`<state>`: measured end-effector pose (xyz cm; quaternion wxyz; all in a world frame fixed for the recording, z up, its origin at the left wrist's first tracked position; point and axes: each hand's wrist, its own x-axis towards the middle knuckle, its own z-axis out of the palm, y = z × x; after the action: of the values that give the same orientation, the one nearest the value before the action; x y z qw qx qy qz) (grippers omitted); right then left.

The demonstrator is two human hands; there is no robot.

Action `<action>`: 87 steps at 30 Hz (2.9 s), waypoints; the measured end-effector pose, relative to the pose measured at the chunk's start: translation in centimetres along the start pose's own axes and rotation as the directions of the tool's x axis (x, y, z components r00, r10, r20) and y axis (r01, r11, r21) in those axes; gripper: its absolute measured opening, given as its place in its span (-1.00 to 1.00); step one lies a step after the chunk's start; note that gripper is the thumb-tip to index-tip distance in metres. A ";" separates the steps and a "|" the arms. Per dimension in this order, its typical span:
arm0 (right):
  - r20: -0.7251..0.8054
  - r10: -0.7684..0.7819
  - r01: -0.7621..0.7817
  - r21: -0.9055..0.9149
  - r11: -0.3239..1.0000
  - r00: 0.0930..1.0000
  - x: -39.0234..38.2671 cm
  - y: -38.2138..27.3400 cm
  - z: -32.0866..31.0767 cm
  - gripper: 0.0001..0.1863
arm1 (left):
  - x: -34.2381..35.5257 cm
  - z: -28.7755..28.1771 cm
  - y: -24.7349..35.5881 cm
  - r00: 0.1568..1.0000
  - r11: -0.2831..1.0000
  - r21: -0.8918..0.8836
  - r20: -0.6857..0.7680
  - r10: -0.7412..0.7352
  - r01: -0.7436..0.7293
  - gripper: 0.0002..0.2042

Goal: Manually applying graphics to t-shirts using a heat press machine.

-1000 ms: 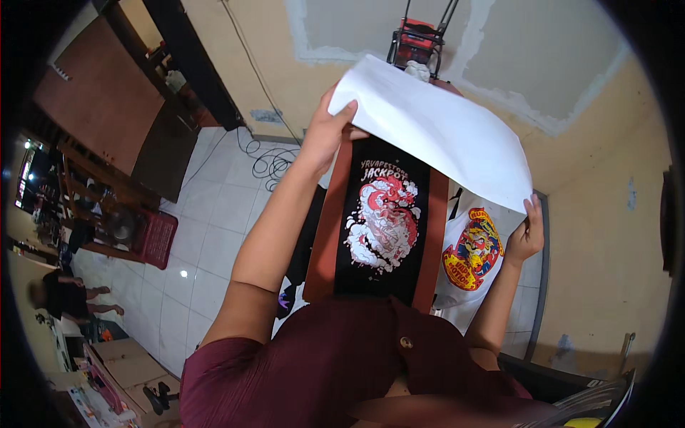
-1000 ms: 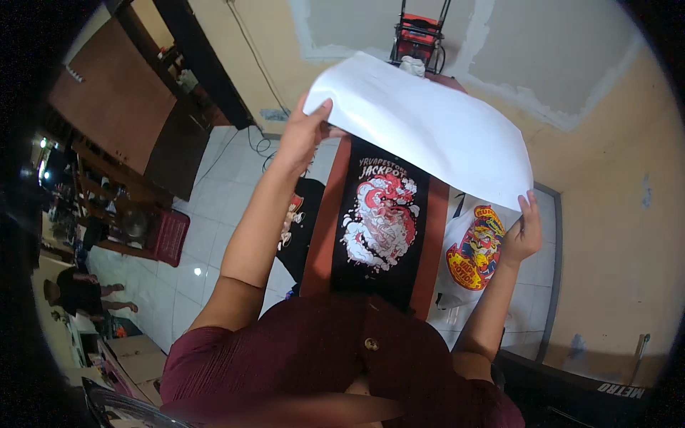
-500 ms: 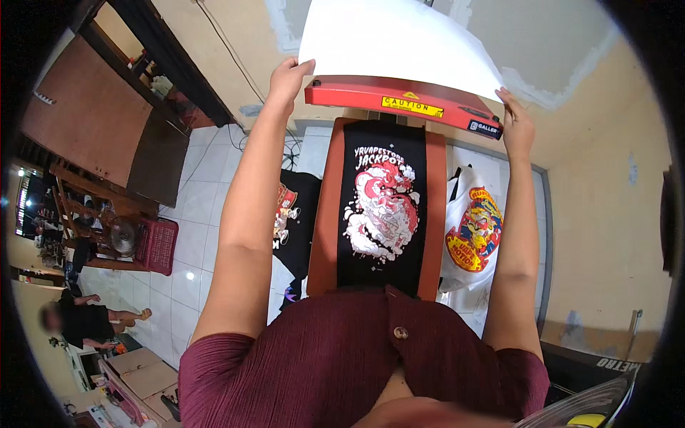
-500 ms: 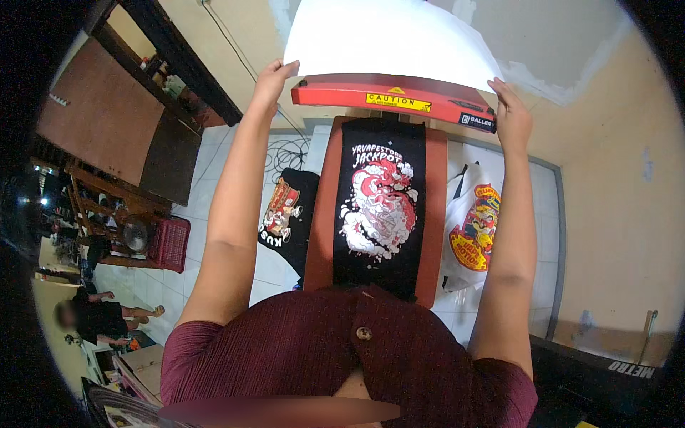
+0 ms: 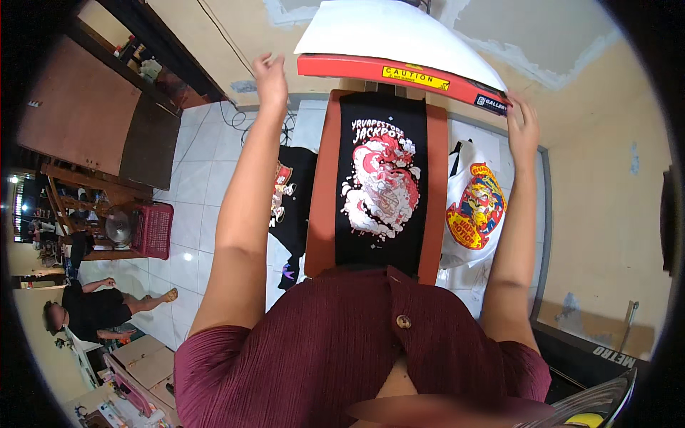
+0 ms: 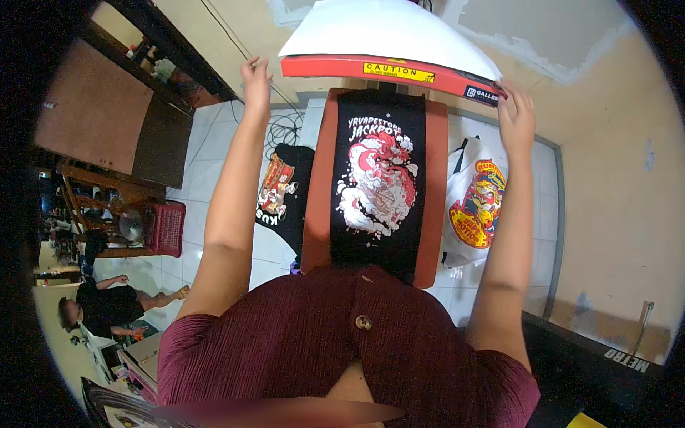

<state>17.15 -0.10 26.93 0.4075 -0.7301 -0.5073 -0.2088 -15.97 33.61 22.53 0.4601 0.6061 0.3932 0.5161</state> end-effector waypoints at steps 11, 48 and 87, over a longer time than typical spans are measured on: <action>0.497 0.592 -0.575 -0.208 0.791 0.634 -33.1 -5.7 6.3 -0.72 | -30.6 -7.7 -13.7 0.841 0.611 0.791 0.353 -0.410 -0.034 -0.70; 0.427 0.766 -0.784 -0.183 0.593 0.480 -39.0 -5.0 4.6 -0.83 | -34.5 -10.4 -14.8 0.680 0.744 0.641 0.462 -0.570 0.189 -0.84; 0.447 -0.243 0.351 -0.176 0.920 0.861 9.6 -5.5 7.4 -0.62 | -40.7 -15.2 -11.2 0.722 0.567 0.767 0.204 -0.661 0.302 -0.75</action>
<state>15.15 12.18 31.67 0.1566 -0.7155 -0.6589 -0.1713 -37.40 0.23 1.64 0.4088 0.7001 0.5852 0.0166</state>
